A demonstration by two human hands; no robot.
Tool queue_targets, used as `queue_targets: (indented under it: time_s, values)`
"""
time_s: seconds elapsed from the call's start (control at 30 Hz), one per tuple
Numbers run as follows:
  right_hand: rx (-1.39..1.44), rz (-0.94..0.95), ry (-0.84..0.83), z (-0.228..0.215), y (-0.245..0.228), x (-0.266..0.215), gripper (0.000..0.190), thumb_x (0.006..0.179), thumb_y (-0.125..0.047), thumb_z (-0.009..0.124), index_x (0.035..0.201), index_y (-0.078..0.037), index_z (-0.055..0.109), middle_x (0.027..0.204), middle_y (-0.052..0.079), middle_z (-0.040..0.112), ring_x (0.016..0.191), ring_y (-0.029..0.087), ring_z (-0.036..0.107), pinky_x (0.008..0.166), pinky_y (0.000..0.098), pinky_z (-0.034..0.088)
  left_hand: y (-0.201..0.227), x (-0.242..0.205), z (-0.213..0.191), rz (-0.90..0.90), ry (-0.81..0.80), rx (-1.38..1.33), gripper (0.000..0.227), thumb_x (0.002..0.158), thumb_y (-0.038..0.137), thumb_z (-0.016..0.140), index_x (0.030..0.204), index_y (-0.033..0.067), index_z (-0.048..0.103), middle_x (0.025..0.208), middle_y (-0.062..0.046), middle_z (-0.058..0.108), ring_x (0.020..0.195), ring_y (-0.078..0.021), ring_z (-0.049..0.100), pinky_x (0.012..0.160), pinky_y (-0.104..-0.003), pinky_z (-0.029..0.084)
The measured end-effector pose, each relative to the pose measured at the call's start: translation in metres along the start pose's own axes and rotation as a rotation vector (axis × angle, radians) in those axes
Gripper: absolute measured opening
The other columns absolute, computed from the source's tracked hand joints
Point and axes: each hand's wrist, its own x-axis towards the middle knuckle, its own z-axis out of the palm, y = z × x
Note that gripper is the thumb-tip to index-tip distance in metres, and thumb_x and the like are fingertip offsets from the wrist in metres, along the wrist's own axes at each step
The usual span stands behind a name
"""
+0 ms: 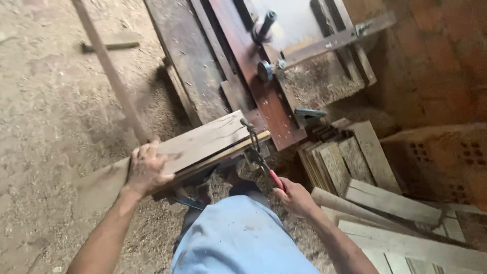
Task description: Milling the edges of wood planks using a stationary router or shaper table.
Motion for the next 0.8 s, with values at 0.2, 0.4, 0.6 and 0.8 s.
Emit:
queue_targets:
  time_s: [0.2, 0.4, 0.6, 0.8]
  values:
    - [0.046, -0.033, -0.052, 0.007, 0.014, 0.015, 0.043, 0.097, -0.032, 0.058, 0.133, -0.01, 0.059, 0.079, 0.006, 0.068, 0.066, 0.016, 0.061, 0.061, 0.0326, 0.052, 0.045, 0.076, 0.021, 0.112, -0.008, 0.07, 0.062, 0.056, 0.057, 0.091, 0.106, 0.022, 0.08, 0.144, -0.023, 0.051, 0.127, -0.0366, 0.047, 0.106, -0.054, 0.037]
    - [0.353, 0.021, -0.088, 0.008, 0.011, 0.017, 0.051, 0.094, -0.033, 0.064, 0.139, -0.01, 0.059, 0.07, 0.003, 0.063, 0.059, 0.013, 0.059, 0.056, 0.0329, 0.051, 0.07, 0.136, 0.076, 0.216, 0.074, -0.006, 0.061, 0.062, 0.064, 0.086, 0.102, 0.0179, 0.08, 0.134, -0.022, 0.057, 0.12, -0.0353, 0.052, 0.1, -0.052, 0.04]
    - [0.336, -0.084, 0.052, 0.028, 0.031, 0.035, 0.047, 0.095, -0.033, 0.063, 0.136, -0.011, 0.062, 0.073, 0.007, 0.066, 0.064, 0.017, 0.063, 0.063, 0.0361, 0.053, 0.091, 0.149, 0.093, 0.251, 0.228, -0.328, 0.027, 0.079, 0.039, 0.079, 0.091, 0.0138, 0.078, 0.132, -0.019, 0.061, 0.121, -0.0306, 0.056, 0.106, -0.052, 0.038]
    - [0.181, -0.069, 0.222, 0.04, 0.015, 0.044, 0.044, 0.094, -0.033, 0.064, 0.134, -0.015, 0.063, 0.094, 0.014, 0.074, 0.081, 0.028, 0.072, 0.074, 0.0397, 0.057, 0.097, 0.143, 0.099, 0.158, 0.326, -0.469, 0.021, 0.082, 0.024, 0.077, 0.089, 0.0054, 0.071, 0.135, -0.019, 0.062, 0.123, -0.0355, 0.056, 0.107, -0.052, 0.04]
